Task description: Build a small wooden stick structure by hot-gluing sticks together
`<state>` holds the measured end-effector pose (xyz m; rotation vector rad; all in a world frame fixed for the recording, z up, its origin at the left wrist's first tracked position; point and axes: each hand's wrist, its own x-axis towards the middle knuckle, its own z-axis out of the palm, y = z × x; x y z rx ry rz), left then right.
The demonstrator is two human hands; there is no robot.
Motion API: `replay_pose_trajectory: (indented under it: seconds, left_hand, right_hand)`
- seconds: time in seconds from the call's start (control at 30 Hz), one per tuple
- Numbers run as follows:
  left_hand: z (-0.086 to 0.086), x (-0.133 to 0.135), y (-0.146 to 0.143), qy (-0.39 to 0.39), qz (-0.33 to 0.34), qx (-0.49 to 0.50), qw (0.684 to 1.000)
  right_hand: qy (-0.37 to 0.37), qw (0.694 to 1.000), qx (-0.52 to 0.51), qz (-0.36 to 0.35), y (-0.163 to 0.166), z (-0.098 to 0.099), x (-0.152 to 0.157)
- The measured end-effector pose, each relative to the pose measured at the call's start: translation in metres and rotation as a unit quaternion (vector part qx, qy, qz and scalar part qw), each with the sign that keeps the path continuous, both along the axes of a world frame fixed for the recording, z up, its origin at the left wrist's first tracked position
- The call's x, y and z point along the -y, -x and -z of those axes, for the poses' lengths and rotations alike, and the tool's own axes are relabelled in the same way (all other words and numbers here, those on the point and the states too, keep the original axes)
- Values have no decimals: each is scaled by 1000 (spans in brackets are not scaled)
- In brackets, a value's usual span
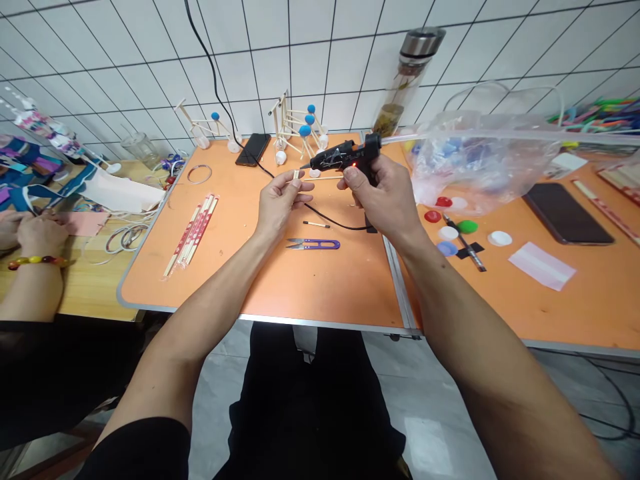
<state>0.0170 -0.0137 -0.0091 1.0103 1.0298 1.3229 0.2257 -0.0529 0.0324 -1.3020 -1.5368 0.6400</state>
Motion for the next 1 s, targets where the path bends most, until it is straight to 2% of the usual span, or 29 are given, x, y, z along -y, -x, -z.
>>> replay_pose_trajectory:
  seconds: [0.1,0.3,0.53,1.0]
  left_hand:
    - [1,-1,0,-9,-2,-12,1000]
    - [6,-7,4,-54,18,-73,996]
    - [13,-11,6,-82,27,-73,994]
    - [10,-8,5,-74,31,-80,994]
  right_hand:
    - [-26,1000,7,-7,-3,6,-5]
    - [-124,991,-18,-50,-6,17,-14]
    - [-140,989,-1,-51,-7,16,-14]
    - [-138,989,-5,-55,-8,18,-15]
